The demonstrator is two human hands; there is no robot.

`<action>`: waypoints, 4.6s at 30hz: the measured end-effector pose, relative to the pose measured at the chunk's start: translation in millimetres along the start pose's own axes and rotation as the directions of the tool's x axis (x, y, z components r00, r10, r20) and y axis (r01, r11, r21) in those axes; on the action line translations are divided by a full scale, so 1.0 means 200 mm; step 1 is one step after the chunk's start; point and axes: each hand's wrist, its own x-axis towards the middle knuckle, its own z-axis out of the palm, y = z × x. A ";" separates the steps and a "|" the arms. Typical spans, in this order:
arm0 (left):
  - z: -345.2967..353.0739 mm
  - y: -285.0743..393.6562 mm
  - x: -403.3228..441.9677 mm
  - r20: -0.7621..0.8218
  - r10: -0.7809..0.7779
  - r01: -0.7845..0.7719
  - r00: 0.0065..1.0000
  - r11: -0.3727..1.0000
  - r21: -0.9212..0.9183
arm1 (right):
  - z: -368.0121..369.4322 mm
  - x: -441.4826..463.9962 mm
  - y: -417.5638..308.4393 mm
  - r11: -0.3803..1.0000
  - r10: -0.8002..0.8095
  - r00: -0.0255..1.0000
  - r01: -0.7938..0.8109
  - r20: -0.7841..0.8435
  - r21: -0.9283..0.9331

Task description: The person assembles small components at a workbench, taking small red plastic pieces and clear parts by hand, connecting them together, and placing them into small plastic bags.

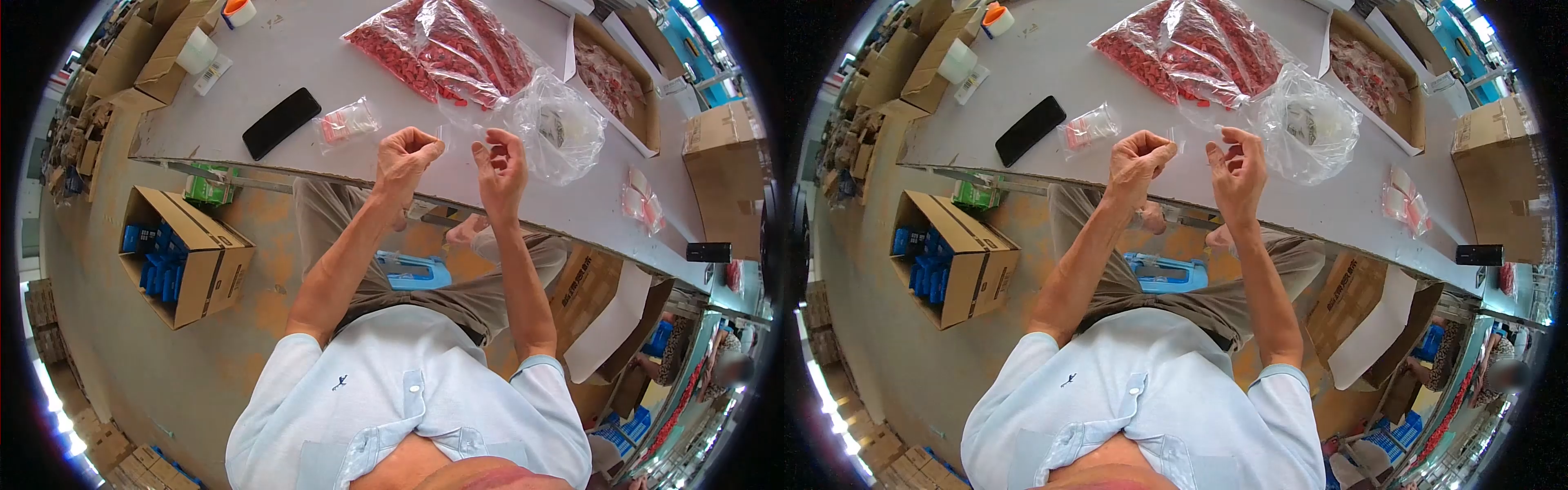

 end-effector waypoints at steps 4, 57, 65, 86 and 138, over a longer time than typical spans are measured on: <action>0.02 -0.02 0.00 -0.028 0.069 -0.063 0.997 0.985 0.159 | 0.01 -0.04 -0.04 1.000 -0.022 0.992 0.023 0.128 -0.005; 0.04 -0.02 -0.04 0.169 0.249 -0.300 0.954 0.785 0.542 | -0.01 0.00 0.07 0.847 0.321 0.845 -0.458 0.429 0.270; -0.09 -0.03 0.04 0.364 -0.108 0.015 0.925 0.968 0.250 | -0.08 0.06 0.04 0.989 -0.052 0.945 0.095 0.323 -0.117; -0.09 -0.02 -0.01 0.273 0.007 -0.132 0.962 0.886 0.444 | -0.08 0.00 0.10 0.989 0.083 0.853 -0.135 0.515 0.065; 0.12 -0.13 -0.13 -0.009 0.296 -0.277 0.955 0.904 0.325 | -0.01 -0.07 -0.02 0.870 0.329 0.879 -0.424 0.346 0.250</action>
